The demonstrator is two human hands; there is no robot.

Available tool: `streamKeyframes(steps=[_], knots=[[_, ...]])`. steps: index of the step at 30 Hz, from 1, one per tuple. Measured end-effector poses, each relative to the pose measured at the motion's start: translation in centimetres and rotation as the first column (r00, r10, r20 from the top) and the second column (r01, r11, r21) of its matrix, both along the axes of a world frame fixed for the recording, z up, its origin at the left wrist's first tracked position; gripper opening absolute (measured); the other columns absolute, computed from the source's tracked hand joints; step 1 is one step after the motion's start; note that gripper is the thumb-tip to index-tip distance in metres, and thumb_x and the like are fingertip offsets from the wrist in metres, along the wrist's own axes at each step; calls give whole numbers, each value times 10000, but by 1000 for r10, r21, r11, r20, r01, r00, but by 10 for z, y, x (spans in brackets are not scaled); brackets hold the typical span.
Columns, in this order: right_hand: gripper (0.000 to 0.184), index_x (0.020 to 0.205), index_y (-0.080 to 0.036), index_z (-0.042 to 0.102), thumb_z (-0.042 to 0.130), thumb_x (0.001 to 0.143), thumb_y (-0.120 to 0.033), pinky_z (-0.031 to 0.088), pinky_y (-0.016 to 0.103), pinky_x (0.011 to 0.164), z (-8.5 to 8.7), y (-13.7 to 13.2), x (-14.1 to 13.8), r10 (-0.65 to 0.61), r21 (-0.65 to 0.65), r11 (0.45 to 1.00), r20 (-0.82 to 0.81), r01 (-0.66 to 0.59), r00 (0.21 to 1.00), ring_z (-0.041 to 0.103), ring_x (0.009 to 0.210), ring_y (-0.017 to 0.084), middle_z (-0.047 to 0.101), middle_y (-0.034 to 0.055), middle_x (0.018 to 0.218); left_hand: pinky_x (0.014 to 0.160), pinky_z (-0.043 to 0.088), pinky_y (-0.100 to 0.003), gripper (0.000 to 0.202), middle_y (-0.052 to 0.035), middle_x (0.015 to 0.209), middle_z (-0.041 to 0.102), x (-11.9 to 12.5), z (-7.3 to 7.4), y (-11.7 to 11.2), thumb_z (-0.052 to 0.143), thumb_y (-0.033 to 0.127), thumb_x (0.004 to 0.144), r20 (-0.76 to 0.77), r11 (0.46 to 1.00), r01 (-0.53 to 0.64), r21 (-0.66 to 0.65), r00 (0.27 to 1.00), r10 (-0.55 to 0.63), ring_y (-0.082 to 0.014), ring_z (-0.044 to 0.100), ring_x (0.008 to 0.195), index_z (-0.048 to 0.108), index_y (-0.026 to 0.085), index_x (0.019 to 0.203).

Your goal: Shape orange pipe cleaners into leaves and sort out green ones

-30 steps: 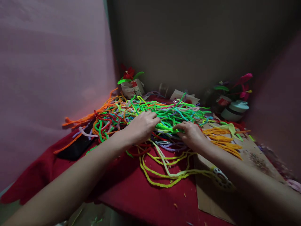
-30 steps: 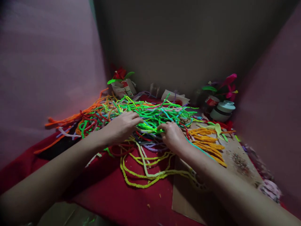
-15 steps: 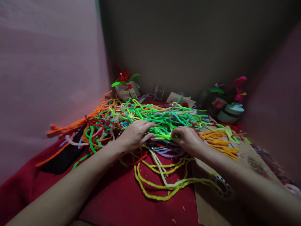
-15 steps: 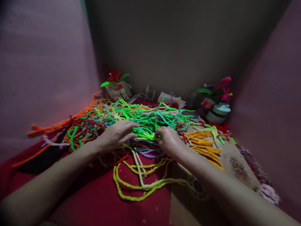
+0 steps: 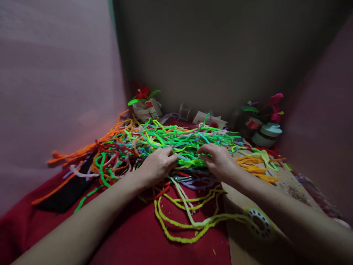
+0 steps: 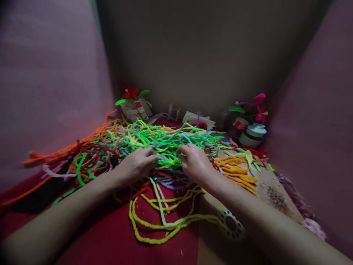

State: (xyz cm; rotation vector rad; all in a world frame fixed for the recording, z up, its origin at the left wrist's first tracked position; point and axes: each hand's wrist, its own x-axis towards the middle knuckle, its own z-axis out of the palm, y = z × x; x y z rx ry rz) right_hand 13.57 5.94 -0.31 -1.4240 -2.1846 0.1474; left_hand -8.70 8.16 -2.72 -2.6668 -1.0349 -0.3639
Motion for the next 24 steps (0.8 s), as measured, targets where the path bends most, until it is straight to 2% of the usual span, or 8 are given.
streamKeyframes(steps=[4,7,9,12,15,18,21,24], knots=[[225,932,-152,650,490,776,-123,432,290,725,4,11,2,1,152,988,-61,8,998,587,794,184,644,82,876,641,348,-263,255,-43,806,485,0,-3,-1,342,263,905,1,999,8,37,1000,-8,-144,425,712,580,174,882],[207,891,-157,650,482,776,-120,439,303,760,9,26,3,40,324,946,-95,-7,995,591,826,191,645,79,870,642,350,-273,244,-44,791,485,1,-6,-2,359,258,899,-11,998,5,64,1000,-4,-150,419,705,575,171,827],[249,958,-167,640,475,778,-122,433,321,811,10,38,0,74,379,924,-63,-44,995,576,915,201,632,89,973,649,354,-277,226,-45,793,487,1,-8,-3,369,250,895,-13,997,7,76,1000,-6,-154,420,714,572,175,831],[365,1115,-129,594,499,762,-145,400,363,889,5,53,-8,14,290,956,83,-38,996,495,1071,249,550,141,1172,652,357,-278,213,-47,807,489,1,-8,-5,376,246,892,-7,997,9,82,1000,-9,-156,424,725,573,182,846],[402,1140,-100,593,494,751,-128,392,365,889,-7,56,-17,-20,149,989,231,-14,973,488,1037,265,575,152,1119,643,360,-279,218,-49,811,491,1,-7,-7,371,250,894,-9,997,-2,76,1000,3,-157,428,722,573,183,843],[412,1142,-121,601,460,757,-91,397,341,860,-18,48,-23,9,111,993,309,-46,951,492,975,249,604,131,1039,656,375,-290,219,-53,816,500,1,-8,-7,367,246,895,-9,995,-9,102,1000,10,-161,432,722,575,181,875],[418,1164,-109,581,438,773,-81,392,340,855,-23,35,-26,20,105,992,378,-64,926,479,966,250,595,139,1059,682,401,-306,236,-64,834,513,2,-11,-6,371,223,889,53,988,5,153,999,-14,-170,447,743,568,176,1011],[443,1194,-98,553,409,778,-52,377,339,889,-24,26,-26,49,104,990,402,-99,914,478,988,242,579,142,1118,802,418,-358,365,-117,1039,522,4,-10,-5,395,166,855,140,980,4,197,990,-33,-217,465,938,473,156,1211]])
